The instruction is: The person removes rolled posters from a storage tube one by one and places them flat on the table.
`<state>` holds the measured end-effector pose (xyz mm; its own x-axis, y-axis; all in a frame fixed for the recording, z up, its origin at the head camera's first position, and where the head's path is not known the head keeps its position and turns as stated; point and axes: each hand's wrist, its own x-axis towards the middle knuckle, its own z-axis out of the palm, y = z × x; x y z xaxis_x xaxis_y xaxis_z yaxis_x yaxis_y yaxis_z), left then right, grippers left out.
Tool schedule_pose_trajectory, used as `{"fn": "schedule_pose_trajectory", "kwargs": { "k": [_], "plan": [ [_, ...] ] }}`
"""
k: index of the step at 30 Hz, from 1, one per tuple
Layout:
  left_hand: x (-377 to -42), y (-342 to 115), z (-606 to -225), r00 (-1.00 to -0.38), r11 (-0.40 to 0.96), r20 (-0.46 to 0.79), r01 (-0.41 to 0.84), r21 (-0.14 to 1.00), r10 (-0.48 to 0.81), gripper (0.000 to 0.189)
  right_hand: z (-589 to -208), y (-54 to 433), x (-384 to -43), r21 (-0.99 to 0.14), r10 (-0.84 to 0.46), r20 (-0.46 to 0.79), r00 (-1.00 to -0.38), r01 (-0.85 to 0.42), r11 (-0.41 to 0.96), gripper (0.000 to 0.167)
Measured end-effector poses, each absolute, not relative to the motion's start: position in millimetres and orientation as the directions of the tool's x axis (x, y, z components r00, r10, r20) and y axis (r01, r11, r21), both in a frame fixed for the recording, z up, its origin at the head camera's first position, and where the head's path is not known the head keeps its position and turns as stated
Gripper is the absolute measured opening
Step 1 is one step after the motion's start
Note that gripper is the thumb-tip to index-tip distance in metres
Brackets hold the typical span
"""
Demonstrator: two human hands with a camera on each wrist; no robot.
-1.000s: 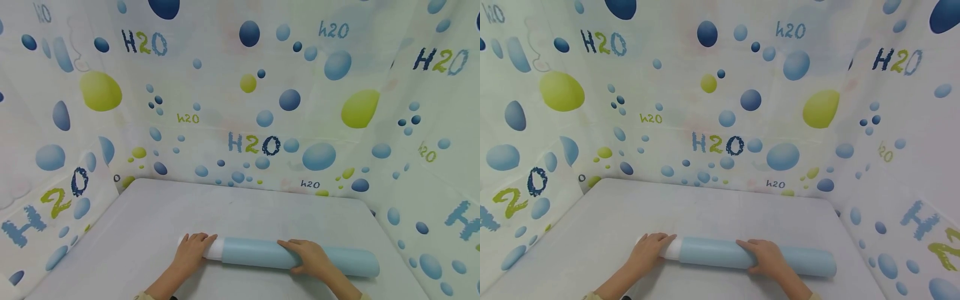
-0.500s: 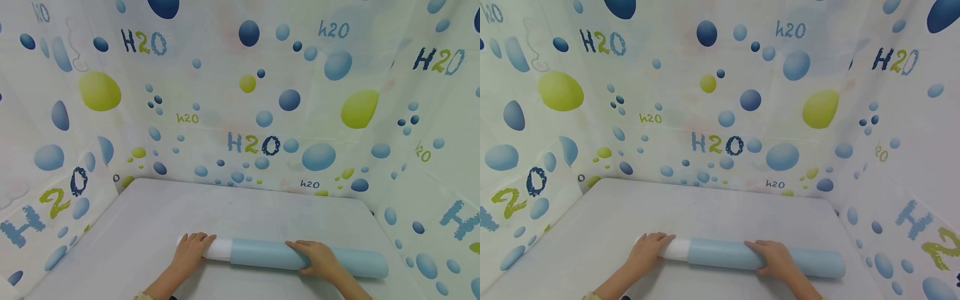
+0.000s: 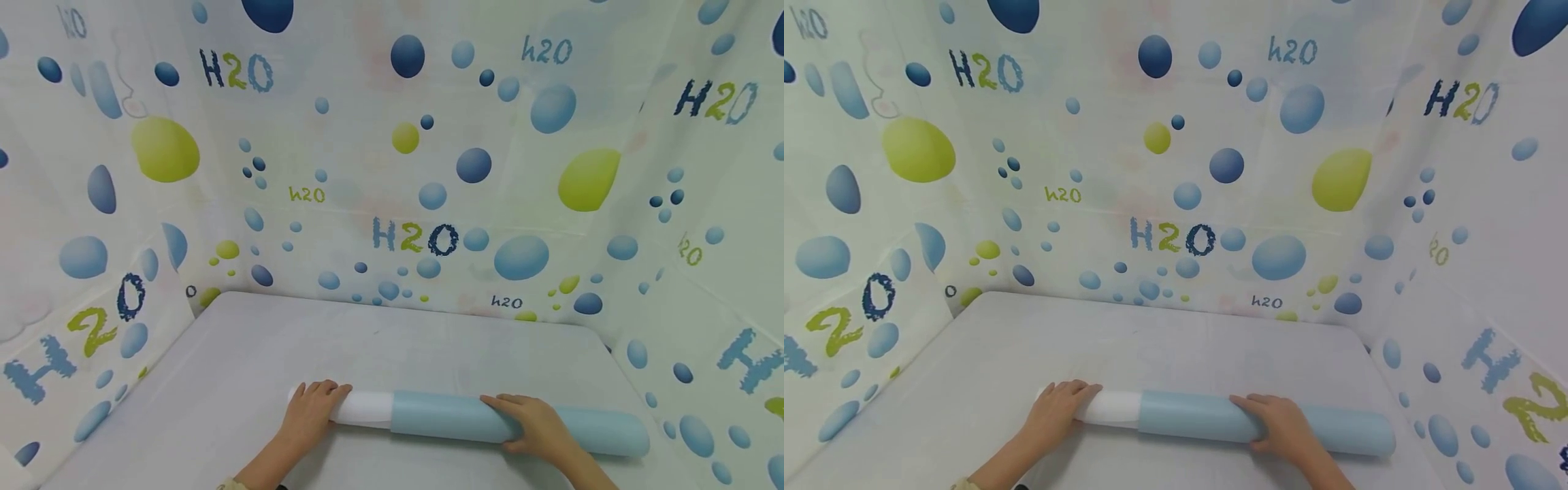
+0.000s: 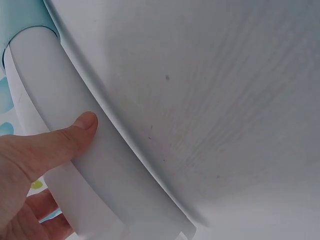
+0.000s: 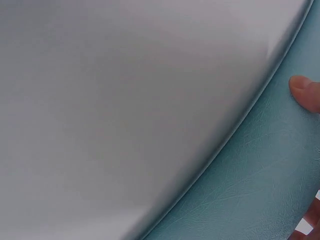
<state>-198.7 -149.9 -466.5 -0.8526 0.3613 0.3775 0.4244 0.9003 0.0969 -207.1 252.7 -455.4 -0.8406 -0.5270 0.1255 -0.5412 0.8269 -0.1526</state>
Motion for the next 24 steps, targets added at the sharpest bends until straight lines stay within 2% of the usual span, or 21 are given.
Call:
{"fn": "schedule_pose_trajectory", "kwargs": {
  "k": [12,24],
  "plan": [
    [-199,-151,-466,-0.861,0.898,0.372,0.42,0.132,0.348,0.062,-455,268,-204,-0.2,-0.498,0.127,-0.858,-0.514,0.834,0.079],
    [-201,-154,-468,-0.864,0.905,0.371,0.409,0.119,0.342,0.06,-455,278,-202,-0.188,-0.492,0.152,-0.857,-0.514,0.837,0.08]
  ]
}}
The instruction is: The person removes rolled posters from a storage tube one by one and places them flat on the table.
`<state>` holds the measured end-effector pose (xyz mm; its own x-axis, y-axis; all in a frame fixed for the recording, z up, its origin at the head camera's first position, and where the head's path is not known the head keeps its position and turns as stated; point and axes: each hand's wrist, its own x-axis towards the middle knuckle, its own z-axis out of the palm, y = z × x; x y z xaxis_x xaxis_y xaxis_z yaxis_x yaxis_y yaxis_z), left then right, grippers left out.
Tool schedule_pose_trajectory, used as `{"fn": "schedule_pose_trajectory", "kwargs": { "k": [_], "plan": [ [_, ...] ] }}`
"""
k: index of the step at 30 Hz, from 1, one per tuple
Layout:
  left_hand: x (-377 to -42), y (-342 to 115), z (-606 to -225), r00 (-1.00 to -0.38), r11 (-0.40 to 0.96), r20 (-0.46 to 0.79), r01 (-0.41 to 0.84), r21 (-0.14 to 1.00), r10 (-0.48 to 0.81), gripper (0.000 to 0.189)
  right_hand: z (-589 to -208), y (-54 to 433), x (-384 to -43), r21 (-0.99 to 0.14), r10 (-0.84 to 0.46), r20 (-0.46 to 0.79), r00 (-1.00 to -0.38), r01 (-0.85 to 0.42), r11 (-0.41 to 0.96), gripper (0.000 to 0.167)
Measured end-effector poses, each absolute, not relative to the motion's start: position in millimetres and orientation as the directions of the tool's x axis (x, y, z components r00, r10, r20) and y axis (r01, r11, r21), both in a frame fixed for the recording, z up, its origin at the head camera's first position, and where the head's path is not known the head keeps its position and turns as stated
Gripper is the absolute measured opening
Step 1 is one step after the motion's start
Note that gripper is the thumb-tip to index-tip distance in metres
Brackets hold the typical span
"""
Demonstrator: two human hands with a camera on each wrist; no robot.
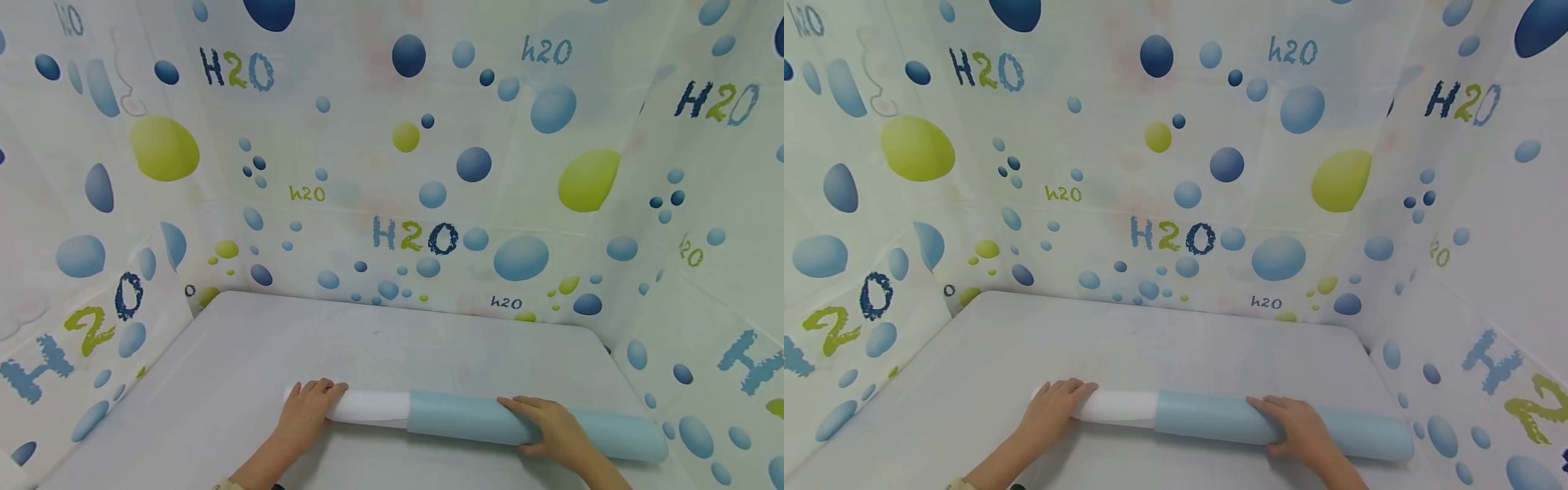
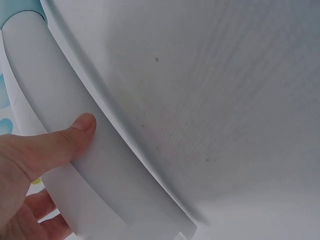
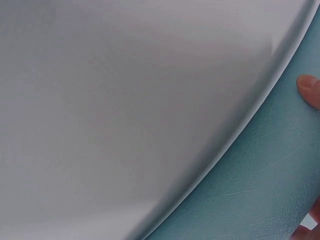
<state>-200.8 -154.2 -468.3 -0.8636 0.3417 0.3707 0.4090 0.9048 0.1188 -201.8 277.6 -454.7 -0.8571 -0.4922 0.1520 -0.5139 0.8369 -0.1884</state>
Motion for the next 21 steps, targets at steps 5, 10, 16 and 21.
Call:
{"fn": "schedule_pose_trajectory", "kwargs": {
  "k": [5,10,16,21],
  "plan": [
    [-200,-156,-468,-0.859,0.907,0.383,0.406,0.108,0.339,0.06,-455,281,-202,-0.193,-0.495,0.148,-0.856,-0.516,0.835,0.079],
    [-200,-158,-468,-0.858,0.907,0.386,0.407,0.105,0.34,0.061,-455,287,-202,-0.212,-0.495,0.147,-0.856,-0.516,0.83,0.08],
    [-200,-160,-468,-0.859,0.911,0.386,0.401,0.1,0.336,0.06,-454,293,-202,-0.216,-0.493,0.156,-0.856,-0.517,0.828,0.08],
    [-199,-162,-469,-0.862,0.912,0.385,0.396,0.105,0.33,0.06,-453,298,-203,-0.219,-0.479,0.167,-0.862,-0.506,0.834,0.081]
  ]
}}
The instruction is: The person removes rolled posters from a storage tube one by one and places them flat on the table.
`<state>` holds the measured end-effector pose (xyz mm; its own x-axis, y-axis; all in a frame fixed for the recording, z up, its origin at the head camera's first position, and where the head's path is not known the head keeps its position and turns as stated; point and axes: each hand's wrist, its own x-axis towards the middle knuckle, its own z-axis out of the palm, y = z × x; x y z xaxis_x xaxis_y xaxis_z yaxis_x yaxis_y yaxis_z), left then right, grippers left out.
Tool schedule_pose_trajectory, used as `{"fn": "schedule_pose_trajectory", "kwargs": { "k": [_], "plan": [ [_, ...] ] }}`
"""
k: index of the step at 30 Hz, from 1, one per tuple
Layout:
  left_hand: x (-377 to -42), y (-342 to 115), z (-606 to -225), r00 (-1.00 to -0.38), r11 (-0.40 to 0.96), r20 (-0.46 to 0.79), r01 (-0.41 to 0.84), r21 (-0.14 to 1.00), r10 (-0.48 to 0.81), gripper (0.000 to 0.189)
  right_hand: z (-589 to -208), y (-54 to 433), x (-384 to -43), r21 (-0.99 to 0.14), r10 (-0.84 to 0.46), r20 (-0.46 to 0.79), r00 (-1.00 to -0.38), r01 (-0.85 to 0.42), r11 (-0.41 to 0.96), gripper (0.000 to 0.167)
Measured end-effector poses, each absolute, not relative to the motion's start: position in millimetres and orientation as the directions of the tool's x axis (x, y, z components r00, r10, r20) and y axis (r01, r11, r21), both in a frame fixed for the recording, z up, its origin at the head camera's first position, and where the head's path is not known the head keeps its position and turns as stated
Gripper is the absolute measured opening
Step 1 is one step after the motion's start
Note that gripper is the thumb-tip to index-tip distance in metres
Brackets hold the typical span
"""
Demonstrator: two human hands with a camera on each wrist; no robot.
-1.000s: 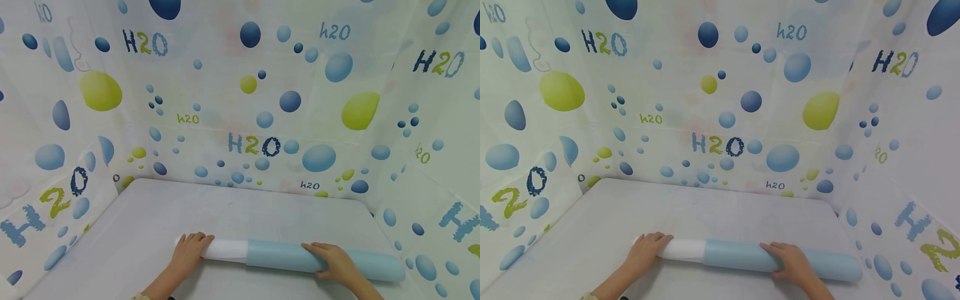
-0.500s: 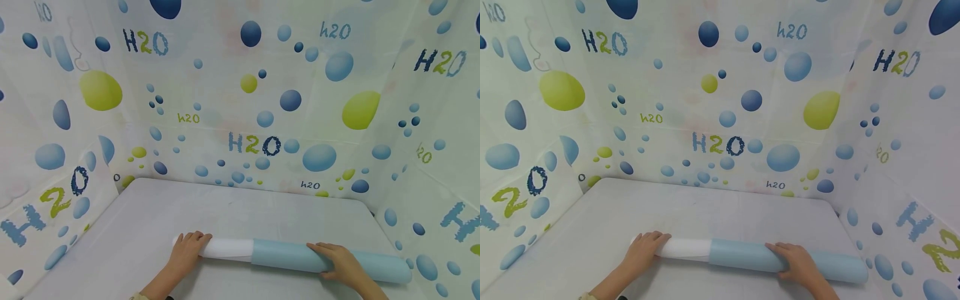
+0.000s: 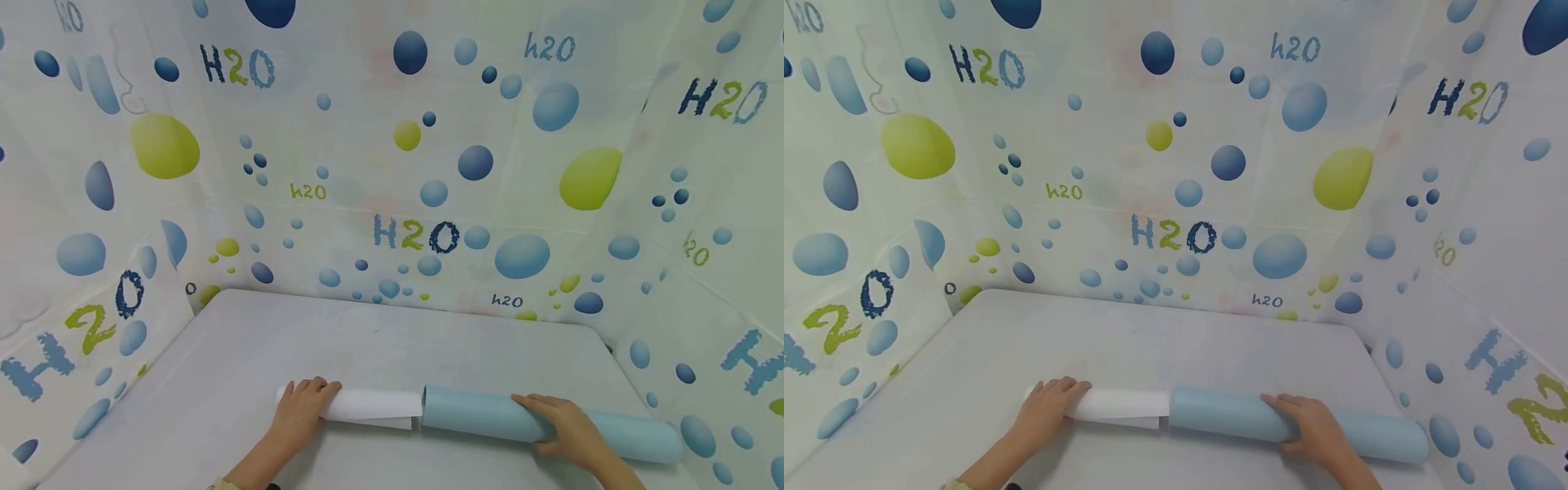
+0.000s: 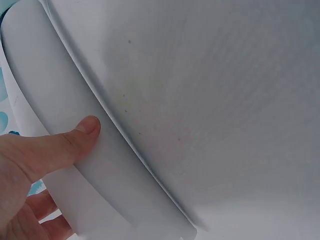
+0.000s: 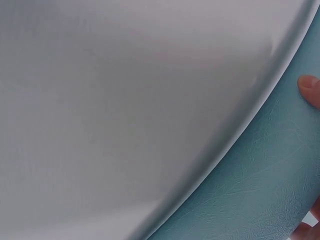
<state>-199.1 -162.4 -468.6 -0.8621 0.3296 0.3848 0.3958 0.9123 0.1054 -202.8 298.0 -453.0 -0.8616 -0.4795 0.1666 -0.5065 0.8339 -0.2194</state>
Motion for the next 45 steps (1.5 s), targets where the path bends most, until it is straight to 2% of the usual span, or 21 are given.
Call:
{"fn": "schedule_pose_trajectory", "kwargs": {
  "k": [7,17,31,45],
  "plan": [
    [-199,-163,-470,-0.877,0.921,0.354,0.379,0.089,0.326,0.057,-453,303,-208,-0.193,-0.438,0.161,-0.884,-0.464,0.865,0.081],
    [-200,-163,-471,-0.871,0.91,0.356,0.4,0.11,0.339,0.056,-456,301,-223,-0.17,-0.302,0.19,-0.934,-0.334,0.927,0.08],
    [-199,-158,-470,-0.87,0.899,0.34,0.42,0.128,0.358,0.056,-463,304,-257,-0.109,-0.198,0.267,-0.943,-0.233,0.966,0.08],
    [-196,-153,-467,-0.865,0.889,0.332,0.438,0.135,0.376,0.055,-469,314,-285,-0.096,-0.061,0.255,-0.965,-0.088,0.991,0.075]
  ]
}}
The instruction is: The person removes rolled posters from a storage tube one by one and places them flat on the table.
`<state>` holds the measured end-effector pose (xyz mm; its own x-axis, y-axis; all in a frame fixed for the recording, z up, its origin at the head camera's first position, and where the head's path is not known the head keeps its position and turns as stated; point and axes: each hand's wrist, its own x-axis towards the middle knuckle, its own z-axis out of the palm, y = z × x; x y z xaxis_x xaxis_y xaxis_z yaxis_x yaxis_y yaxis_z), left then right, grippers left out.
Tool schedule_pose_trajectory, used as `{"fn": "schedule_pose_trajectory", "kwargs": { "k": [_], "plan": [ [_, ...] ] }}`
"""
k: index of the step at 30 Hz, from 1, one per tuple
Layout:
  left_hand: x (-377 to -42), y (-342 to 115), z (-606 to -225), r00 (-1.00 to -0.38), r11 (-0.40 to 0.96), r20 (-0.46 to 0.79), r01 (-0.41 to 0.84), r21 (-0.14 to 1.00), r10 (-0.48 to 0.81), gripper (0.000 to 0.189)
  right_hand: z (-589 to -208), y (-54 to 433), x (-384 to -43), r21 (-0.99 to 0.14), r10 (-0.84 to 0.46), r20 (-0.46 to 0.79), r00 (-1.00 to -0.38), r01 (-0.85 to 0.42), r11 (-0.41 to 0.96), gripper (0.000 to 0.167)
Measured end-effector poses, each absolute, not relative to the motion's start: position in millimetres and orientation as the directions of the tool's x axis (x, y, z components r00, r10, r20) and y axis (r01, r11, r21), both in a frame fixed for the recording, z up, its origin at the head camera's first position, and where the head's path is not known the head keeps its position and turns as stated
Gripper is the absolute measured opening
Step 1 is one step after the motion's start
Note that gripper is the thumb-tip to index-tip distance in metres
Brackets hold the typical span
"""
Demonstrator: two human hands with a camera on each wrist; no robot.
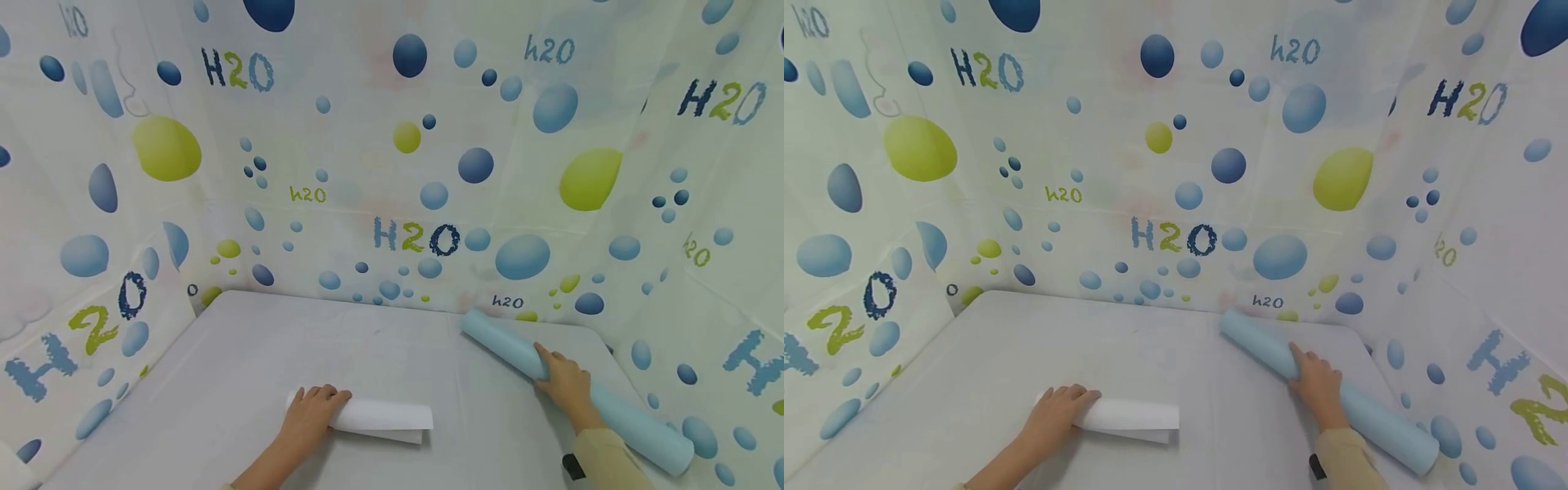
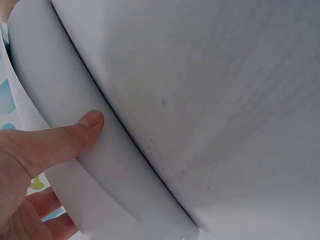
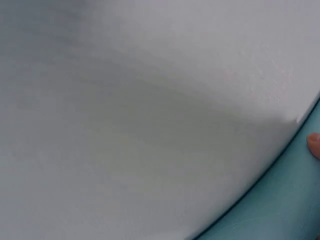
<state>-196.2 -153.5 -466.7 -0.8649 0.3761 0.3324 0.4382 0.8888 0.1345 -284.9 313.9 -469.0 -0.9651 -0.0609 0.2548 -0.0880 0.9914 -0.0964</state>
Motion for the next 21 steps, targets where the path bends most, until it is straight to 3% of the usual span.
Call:
{"fn": "schedule_pose_trajectory", "kwargs": {
  "k": [15,21],
  "plan": [
    [-194,-151,-470,-0.854,0.886,0.354,0.447,0.126,0.381,0.057,-474,322,-304,-0.101,0.03,0.15,-0.988,0.015,0.995,0.077],
    [-195,-150,-469,-0.845,0.882,0.367,0.457,0.118,0.388,0.058,-469,321,-302,-0.063,0.027,0.162,-0.986,0.017,0.998,0.079]
  ]
}}
